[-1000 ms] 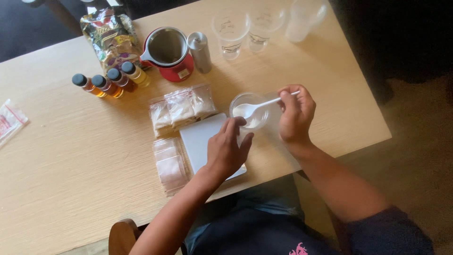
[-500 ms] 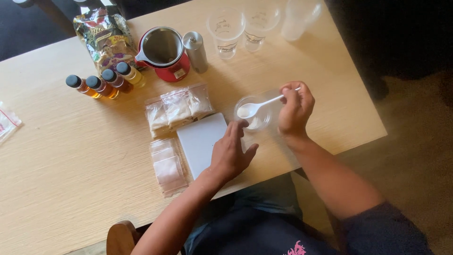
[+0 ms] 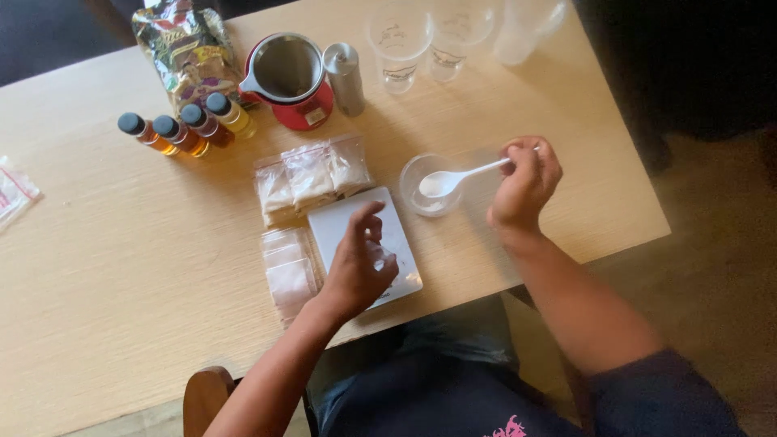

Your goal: Measuring powder using a spoon and a digital scale, then transferring it into small plastic bags.

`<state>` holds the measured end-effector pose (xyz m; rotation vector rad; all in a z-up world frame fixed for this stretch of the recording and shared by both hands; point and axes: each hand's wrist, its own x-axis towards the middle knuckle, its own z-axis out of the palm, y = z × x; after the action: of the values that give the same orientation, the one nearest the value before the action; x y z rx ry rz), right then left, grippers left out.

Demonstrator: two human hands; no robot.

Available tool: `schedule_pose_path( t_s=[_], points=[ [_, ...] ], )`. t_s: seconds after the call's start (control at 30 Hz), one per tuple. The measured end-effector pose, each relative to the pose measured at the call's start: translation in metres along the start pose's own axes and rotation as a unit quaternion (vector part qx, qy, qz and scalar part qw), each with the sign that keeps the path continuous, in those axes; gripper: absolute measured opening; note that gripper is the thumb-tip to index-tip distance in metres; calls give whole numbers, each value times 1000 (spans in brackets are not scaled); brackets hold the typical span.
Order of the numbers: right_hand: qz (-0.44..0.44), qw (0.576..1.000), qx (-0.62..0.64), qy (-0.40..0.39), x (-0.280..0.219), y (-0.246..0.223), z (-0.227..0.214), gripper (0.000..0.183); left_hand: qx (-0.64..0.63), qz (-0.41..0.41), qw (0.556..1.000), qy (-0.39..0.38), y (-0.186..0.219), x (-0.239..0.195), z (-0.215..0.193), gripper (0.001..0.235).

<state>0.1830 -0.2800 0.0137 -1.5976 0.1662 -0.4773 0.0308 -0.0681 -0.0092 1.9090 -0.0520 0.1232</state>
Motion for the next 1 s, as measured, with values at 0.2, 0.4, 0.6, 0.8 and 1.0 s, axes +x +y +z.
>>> schedule_pose_path(
  t_s=[0.2, 0.4, 0.6, 0.8, 1.0],
  points=[
    [42, 998, 47, 8, -10, -26, 4, 11, -116, 49, 992, 19, -16, 1, -14, 90],
    [99, 987, 123, 14, -11, -20, 6, 8, -137, 83, 987, -10, -22, 5, -18, 86],
    [127, 980, 146, -43, -41, -42, 14, 5, -127, 46, 990, -45, -19, 7, -26, 88],
    [117, 977, 123, -128, -67, -51, 11, 9, -140, -1, 986, -92, -8, 5, -28, 89],
    [58, 980, 96, -165, -69, -38, 2, 13, -157, -27, 982, -101, -6, 7, -28, 92]
  ],
)
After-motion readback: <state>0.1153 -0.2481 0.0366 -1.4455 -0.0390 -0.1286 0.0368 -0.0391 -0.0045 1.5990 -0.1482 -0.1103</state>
